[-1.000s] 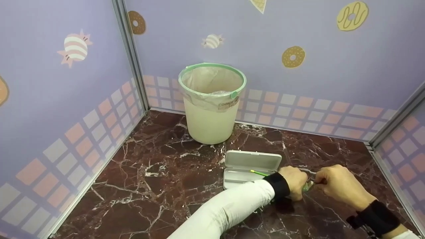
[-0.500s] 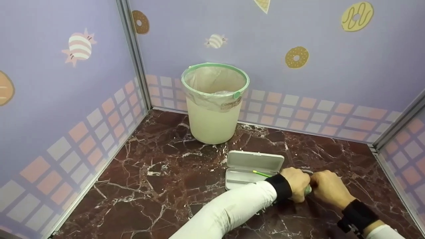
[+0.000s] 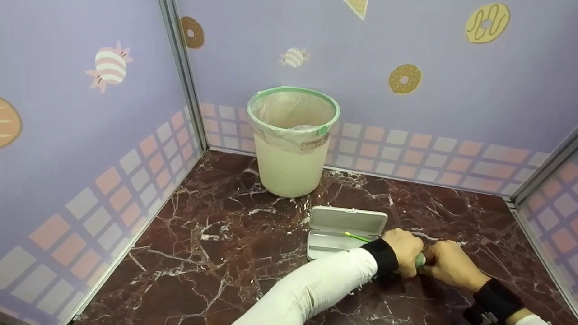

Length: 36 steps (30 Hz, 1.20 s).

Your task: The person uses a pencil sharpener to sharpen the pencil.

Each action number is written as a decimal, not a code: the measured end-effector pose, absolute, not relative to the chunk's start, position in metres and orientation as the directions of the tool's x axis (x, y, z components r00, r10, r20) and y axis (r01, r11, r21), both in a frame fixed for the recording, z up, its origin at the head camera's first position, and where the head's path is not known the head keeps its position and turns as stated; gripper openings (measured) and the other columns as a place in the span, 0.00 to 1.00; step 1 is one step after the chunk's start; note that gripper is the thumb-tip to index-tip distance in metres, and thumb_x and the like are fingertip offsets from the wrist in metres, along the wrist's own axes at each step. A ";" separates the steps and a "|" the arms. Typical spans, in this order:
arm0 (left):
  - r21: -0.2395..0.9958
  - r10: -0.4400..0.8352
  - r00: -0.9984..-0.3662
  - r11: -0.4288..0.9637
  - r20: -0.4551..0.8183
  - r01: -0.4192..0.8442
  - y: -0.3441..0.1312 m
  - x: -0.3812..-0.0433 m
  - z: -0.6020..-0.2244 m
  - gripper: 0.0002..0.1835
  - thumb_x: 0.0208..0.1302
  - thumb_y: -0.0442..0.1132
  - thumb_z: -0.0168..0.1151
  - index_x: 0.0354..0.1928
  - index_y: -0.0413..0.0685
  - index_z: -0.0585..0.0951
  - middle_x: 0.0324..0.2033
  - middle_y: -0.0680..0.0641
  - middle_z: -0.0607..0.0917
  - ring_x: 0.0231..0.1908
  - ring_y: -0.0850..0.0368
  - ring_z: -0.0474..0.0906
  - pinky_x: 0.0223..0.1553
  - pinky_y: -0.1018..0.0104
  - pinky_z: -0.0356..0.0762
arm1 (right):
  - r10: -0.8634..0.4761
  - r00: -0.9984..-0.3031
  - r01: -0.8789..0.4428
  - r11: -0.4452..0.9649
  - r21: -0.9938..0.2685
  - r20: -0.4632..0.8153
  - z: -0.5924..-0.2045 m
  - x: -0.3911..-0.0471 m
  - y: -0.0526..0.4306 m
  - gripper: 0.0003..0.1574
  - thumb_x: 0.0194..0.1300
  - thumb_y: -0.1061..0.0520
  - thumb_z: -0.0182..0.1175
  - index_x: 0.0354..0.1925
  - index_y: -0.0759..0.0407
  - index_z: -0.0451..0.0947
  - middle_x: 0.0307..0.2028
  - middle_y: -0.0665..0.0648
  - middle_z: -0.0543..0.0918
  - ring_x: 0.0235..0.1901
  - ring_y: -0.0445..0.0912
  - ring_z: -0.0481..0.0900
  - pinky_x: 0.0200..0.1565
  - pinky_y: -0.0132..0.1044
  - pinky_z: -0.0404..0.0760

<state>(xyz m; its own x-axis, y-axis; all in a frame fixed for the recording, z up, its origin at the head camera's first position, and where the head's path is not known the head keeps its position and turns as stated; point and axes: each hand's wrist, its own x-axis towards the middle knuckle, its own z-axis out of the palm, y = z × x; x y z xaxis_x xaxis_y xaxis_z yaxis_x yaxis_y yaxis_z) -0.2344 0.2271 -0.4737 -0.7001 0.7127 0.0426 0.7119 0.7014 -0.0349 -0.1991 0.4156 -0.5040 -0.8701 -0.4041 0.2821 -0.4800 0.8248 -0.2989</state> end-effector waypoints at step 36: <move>-0.015 0.714 -0.699 0.700 0.039 0.714 0.223 -0.231 -0.467 0.18 0.45 0.53 0.85 0.25 0.69 0.79 0.32 0.63 0.92 0.31 0.61 0.86 0.30 0.65 0.84 | -0.476 -0.771 -0.583 0.795 -0.169 0.422 -0.451 -0.169 0.415 0.17 0.47 0.65 0.85 0.28 0.43 0.91 0.25 0.36 0.89 0.25 0.23 0.72 0.27 0.26 0.72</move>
<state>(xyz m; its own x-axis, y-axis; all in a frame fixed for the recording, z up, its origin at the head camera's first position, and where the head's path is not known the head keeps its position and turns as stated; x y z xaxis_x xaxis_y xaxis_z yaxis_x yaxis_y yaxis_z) -0.2309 0.2226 -0.4675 -0.6991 0.7139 0.0395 0.7140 0.7000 -0.0154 -0.1685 0.4148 -0.4515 -0.7713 -0.4761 0.4224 -0.5831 0.7946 -0.1692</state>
